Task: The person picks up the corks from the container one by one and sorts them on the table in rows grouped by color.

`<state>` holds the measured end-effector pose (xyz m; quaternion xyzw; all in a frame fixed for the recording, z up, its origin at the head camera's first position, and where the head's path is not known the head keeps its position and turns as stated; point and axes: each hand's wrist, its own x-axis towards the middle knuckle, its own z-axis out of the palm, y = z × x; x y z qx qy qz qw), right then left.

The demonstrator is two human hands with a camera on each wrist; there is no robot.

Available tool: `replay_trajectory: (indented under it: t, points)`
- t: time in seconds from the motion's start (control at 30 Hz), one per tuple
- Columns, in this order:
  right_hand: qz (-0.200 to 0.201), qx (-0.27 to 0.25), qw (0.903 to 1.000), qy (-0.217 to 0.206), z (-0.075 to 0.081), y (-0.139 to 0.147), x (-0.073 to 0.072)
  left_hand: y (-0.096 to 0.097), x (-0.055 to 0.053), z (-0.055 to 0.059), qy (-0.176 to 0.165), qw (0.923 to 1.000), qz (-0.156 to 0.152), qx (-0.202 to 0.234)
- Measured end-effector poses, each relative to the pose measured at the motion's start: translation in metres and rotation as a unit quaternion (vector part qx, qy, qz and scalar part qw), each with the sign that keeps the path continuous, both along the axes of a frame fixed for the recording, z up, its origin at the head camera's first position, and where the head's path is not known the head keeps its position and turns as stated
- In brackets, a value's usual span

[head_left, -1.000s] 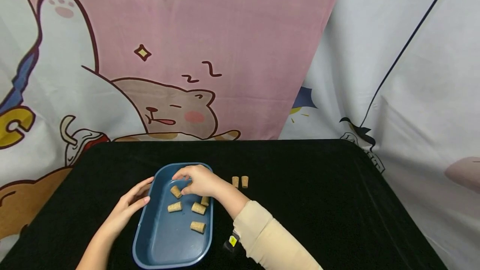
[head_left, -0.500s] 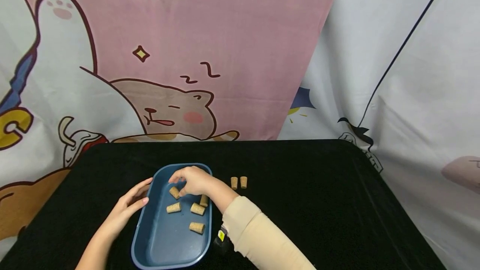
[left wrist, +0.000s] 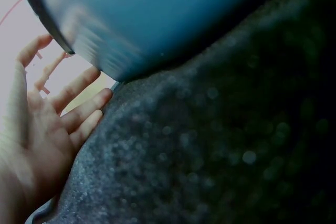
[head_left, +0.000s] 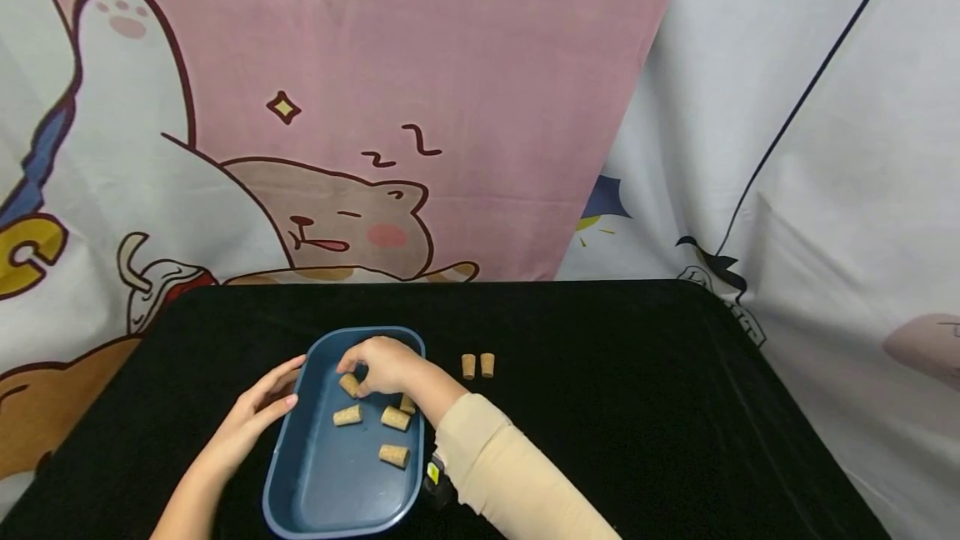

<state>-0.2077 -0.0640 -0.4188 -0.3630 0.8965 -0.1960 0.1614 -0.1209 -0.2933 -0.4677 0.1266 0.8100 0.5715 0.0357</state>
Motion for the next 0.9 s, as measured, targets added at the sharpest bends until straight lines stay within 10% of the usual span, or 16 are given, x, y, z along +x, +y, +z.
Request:
replay_trajectory:
  t: [0.9]
  points:
    - [0.014,-0.054,0.9981,0.027,0.0009,0.0041,0.0001,-0.0007,-0.0001,-0.0015,-0.010,0.9999,0.002,0.003]
